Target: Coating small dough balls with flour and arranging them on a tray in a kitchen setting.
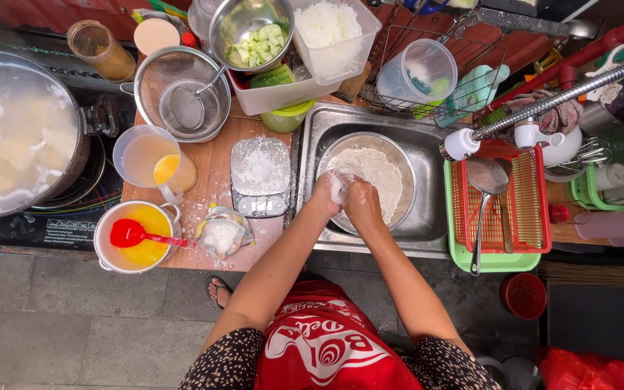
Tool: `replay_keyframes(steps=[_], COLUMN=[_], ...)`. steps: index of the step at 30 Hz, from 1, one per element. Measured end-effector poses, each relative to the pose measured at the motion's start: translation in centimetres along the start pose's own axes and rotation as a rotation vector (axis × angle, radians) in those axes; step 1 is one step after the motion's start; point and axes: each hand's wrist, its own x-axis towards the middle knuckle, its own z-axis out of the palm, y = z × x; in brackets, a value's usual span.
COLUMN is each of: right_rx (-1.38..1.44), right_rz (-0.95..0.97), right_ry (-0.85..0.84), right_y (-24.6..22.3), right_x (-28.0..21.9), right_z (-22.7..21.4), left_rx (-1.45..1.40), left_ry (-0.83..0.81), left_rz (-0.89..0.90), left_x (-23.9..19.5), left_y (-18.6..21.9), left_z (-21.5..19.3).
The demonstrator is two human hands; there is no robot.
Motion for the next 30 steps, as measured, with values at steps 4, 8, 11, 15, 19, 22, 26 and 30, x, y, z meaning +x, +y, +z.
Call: replay_keyframes(steps=[4,8,11,15,19,22,26,30], right_rx=[0.001,0.315,0.455,0.253,0.061,0.021,-0.031,-0.017], right_rz=[-0.088,-0.007,0.097,0.023,-0.041,-0.039,-0.161,-0.252], right_ry=[-0.034,0.013,0.048,-0.021,-0.019,-0.033,-0.024,-0.041], right_y=[-4.8,-6.5,-8.1,-6.7,-7.3,-5.7,-2.0,-10.5], right_x=[0.0,0.0,-0.3,-0.5,-0.4,-0.3,0.5,-0.7], right_z=[-5.6,-8.9,-9.0,-6.1,-6.0,-3.9,0.6,-6.5], left_rx=[0.043,0.152,0.093,0.056,0.012,-0.005,-0.024,0.019], left_ry=[-0.014,-0.032,-0.053,-0.028,-0.018,-0.005,0.000,-0.017], left_rz=[0.029,0.087,0.108,0.016,0.012,0.012,-0.002,0.017], left_x=[-2.1,-8.2,-3.5,-4.8,-1.4,-0.9,-5.6,-11.0], left_y=[0.6,2.1,1.4,0.5,1.0,1.1,2.2,3.3], left_z=[1.0,4.5,2.0,1.8,-0.7,-1.7,0.2,1.9])
